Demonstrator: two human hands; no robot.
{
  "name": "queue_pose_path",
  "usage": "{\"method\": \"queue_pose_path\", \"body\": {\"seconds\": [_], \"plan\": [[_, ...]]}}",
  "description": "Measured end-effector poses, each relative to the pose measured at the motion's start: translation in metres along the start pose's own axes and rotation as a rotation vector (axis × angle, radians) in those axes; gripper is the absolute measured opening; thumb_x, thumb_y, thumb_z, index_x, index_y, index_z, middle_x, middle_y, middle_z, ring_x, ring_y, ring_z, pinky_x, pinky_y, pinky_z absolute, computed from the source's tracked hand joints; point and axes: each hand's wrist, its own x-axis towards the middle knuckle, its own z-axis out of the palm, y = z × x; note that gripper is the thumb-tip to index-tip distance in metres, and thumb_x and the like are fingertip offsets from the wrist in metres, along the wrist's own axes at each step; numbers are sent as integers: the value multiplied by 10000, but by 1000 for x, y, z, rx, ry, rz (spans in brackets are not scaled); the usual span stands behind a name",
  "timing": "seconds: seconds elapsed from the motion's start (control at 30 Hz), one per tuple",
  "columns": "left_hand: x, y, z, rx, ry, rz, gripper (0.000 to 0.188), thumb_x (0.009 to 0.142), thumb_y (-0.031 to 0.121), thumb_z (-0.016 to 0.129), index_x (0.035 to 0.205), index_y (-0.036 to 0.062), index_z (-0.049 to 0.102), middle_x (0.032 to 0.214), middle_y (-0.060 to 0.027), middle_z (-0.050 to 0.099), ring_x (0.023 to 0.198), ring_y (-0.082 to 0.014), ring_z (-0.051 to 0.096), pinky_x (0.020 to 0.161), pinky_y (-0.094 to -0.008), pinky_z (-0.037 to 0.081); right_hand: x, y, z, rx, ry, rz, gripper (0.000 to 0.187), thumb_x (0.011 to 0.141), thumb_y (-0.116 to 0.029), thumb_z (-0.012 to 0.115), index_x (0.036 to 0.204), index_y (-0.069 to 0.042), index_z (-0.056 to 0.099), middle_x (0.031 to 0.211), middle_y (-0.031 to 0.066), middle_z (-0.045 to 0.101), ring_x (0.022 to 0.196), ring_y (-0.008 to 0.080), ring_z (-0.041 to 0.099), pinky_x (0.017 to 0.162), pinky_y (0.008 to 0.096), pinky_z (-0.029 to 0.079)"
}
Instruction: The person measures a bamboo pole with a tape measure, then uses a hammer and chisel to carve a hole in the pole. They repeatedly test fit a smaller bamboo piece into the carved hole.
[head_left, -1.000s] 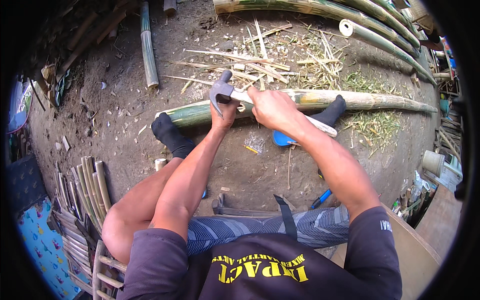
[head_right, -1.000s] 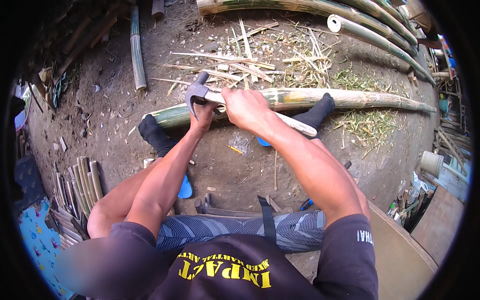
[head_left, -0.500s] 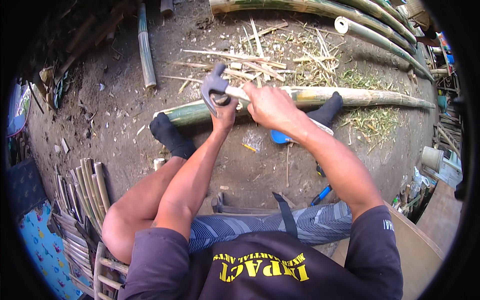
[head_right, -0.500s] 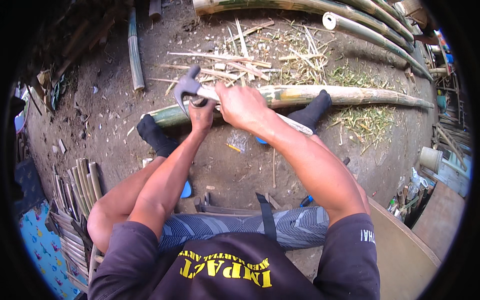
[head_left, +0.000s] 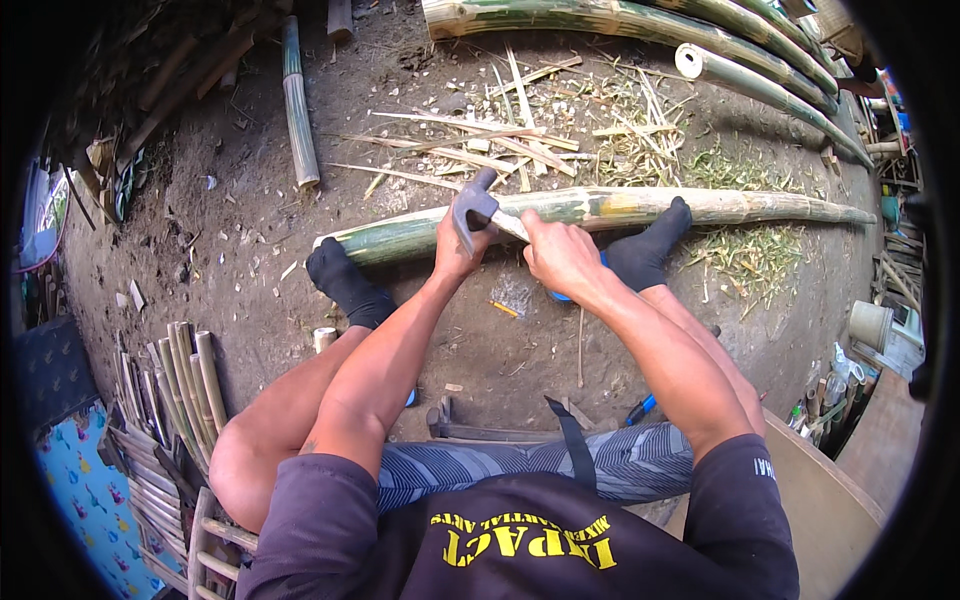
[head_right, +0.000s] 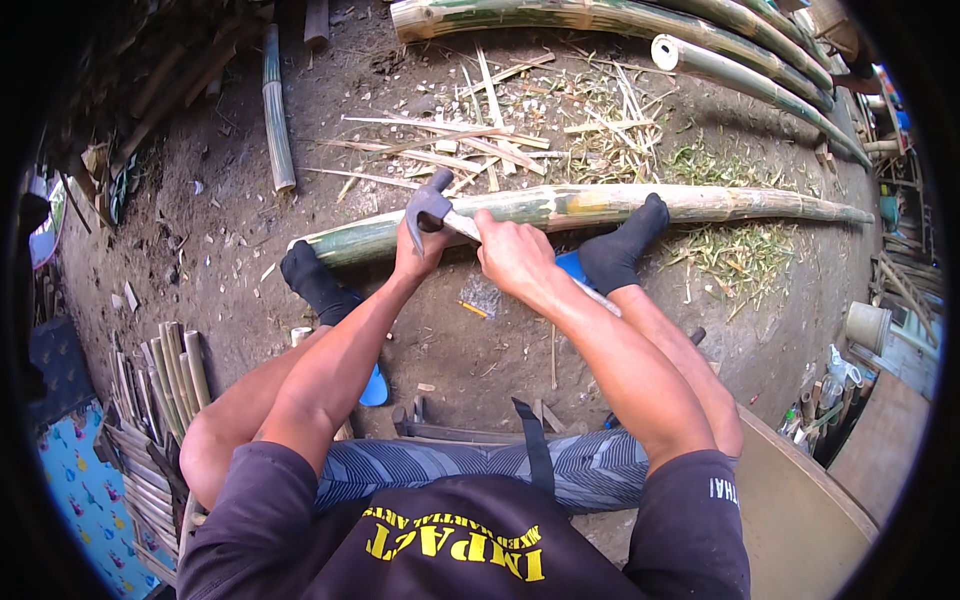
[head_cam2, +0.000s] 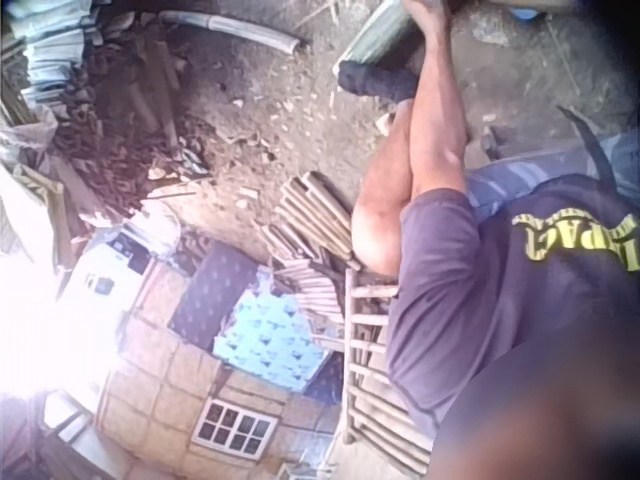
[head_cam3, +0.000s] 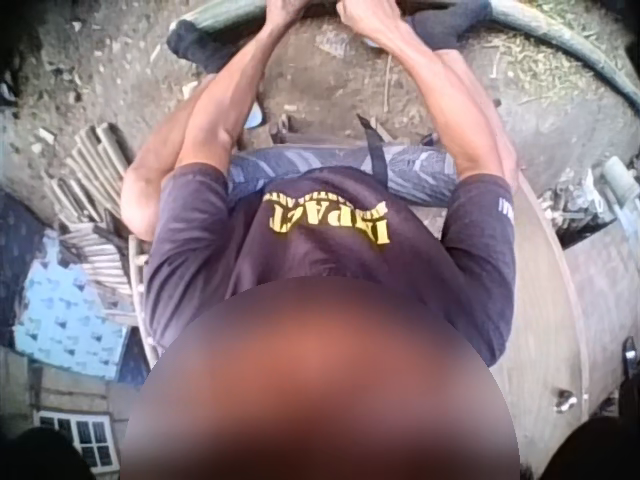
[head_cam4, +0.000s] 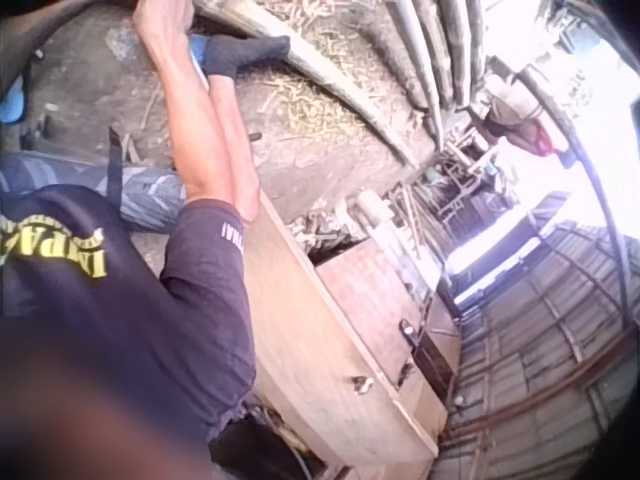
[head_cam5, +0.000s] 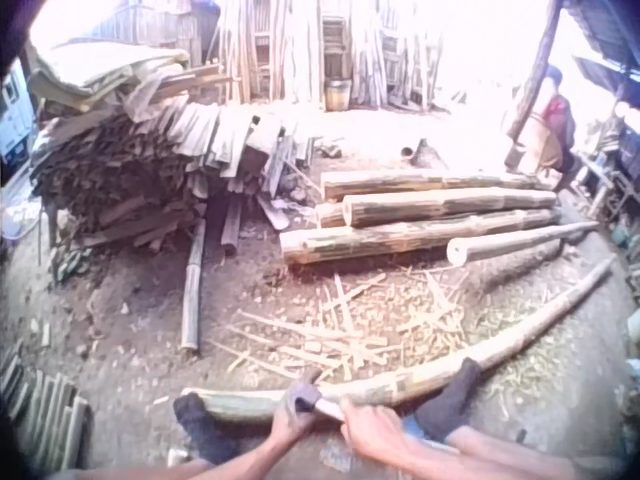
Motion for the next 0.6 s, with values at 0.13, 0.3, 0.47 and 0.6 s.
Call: {"method": "queue_pose_path", "body": {"seconds": [0.13,0.3,0.47,0.6], "plan": [[21,14,-7,-407,317,-101,254,852,144,822,973,49,621,884,-32,679,782,-108,629,731,-283,521,-4,18,14,243,84,149,268,879,-127,590,1086,11,493,828,337,674,842,533,667,792,622,512],[40,26,-20,-359,157,-255,182,852,145,798,863,50,643,747,-18,674,628,-112,627,609,-278,510,2,32,19,473,152,172,255,868,-118,540,1070,28,489,842,367,648,880,563,634,802,621,480],[35,19,-24,-201,2,-176,138,830,90,732,826,43,603,734,9,631,655,-83,593,600,-269,494,15,31,10,506,169,109,244,874,-121,542,1058,29,484,818,356,646,855,563,633,794,616,481],[29,19,-22,-255,-6,-166,126,822,88,724,857,43,611,742,21,608,647,-67,546,593,-264,480,19,19,-12,478,123,90,236,878,-113,556,1060,23,493,798,331,656,822,544,647,768,605,491]]}}
